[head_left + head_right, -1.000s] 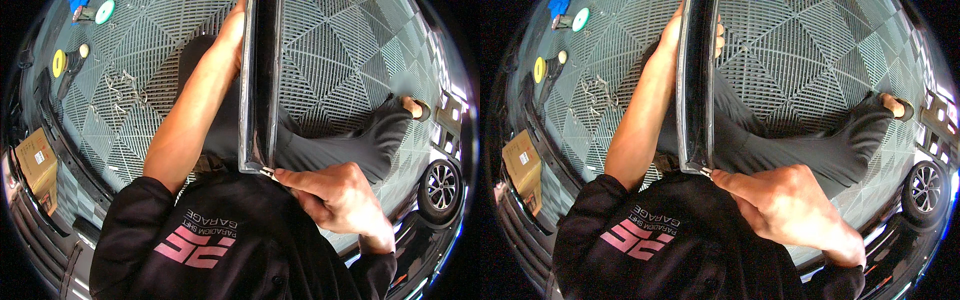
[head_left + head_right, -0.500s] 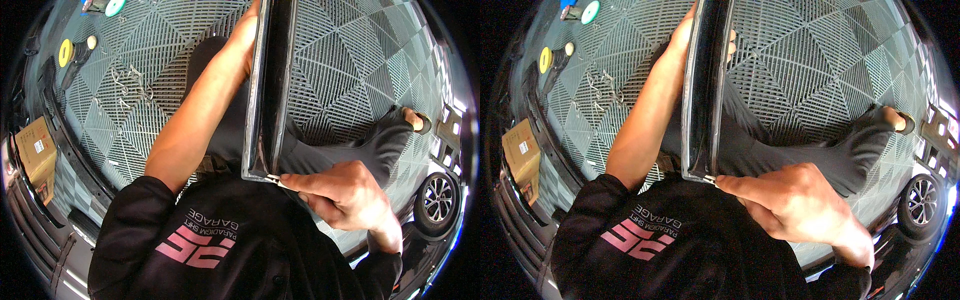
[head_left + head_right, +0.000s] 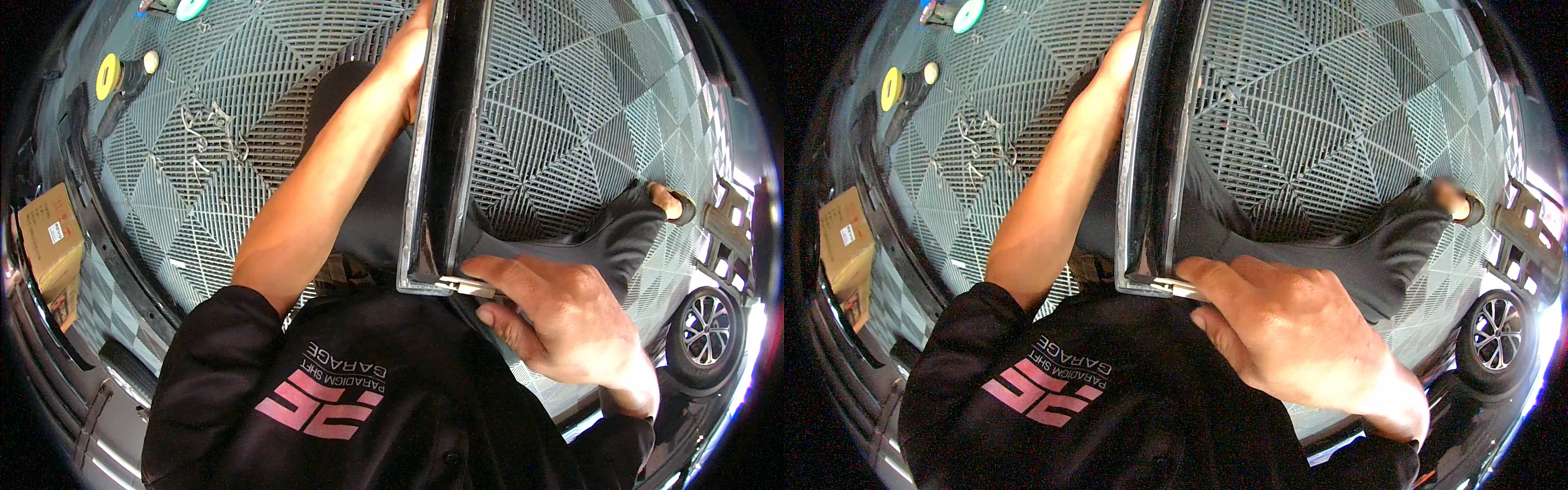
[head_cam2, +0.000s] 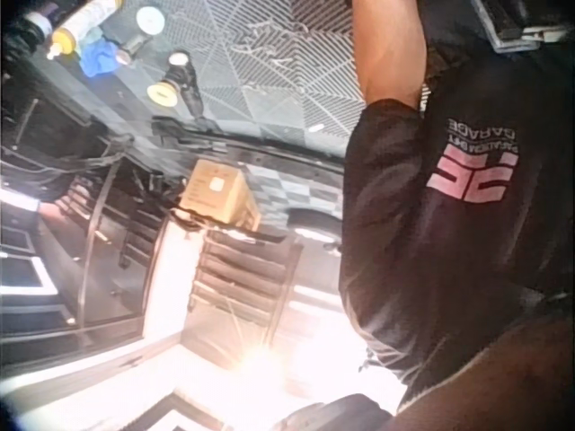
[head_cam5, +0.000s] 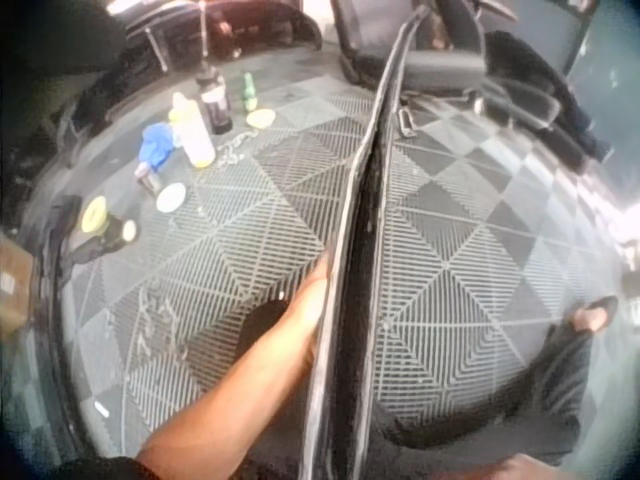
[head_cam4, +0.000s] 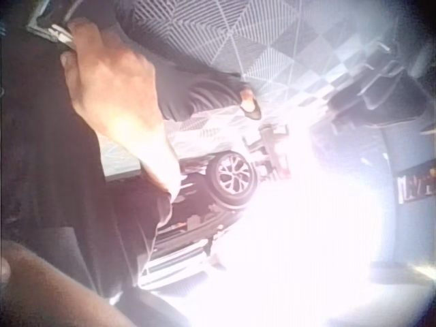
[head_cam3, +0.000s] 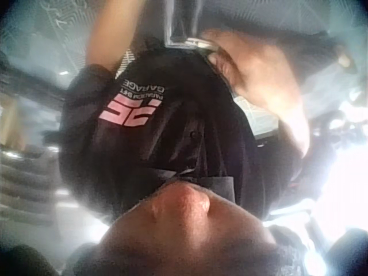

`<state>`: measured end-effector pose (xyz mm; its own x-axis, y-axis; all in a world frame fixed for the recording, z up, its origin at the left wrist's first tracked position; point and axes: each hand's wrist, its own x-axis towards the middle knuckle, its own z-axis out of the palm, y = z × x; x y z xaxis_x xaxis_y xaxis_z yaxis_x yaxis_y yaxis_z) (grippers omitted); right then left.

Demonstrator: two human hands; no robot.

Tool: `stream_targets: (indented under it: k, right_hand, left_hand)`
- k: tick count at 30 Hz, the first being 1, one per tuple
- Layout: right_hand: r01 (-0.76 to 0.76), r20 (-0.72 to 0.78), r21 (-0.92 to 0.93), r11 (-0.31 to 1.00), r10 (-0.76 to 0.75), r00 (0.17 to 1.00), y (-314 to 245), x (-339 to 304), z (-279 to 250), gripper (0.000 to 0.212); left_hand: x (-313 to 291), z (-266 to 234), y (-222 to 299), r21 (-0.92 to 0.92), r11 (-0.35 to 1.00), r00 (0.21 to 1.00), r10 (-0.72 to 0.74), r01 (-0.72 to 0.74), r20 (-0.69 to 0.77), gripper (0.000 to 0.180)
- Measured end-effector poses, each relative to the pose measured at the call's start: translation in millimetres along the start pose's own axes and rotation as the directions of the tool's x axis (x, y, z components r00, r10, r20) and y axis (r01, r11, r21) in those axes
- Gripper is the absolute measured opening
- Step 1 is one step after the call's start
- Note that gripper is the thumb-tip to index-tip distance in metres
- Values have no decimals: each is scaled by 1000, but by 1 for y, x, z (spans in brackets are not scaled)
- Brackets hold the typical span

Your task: The person uses a utility knife to trim excess material from the edges of a long black car trim piece. They hold the trim with one hand and carefully cut along the edge with the other, removing small strips of material.

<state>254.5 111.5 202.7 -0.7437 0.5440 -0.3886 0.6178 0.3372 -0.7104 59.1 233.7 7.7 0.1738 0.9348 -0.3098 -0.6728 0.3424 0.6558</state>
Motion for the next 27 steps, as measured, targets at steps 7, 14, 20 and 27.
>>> stream_targets:
  k: [7,14,20,27]
  right_hand:
    - [100,26,34,994,-101,995,8,11,12,51]
    - [142,-7,-56,988,-143,990,6,19,20,48]
    - [170,29,-59,984,-168,985,12,22,21,45]
    - [124,65,13,992,-125,990,12,28,7,40]
  left_hand:
    - [2,3,3,-60,998,1000,-19,20,16,36]
    - [0,9,13,-50,997,997,-48,51,57,33]
    - [3,7,6,-26,999,1000,-25,24,-6,38]
    - [6,5,3,12,999,999,-40,40,-20,45]
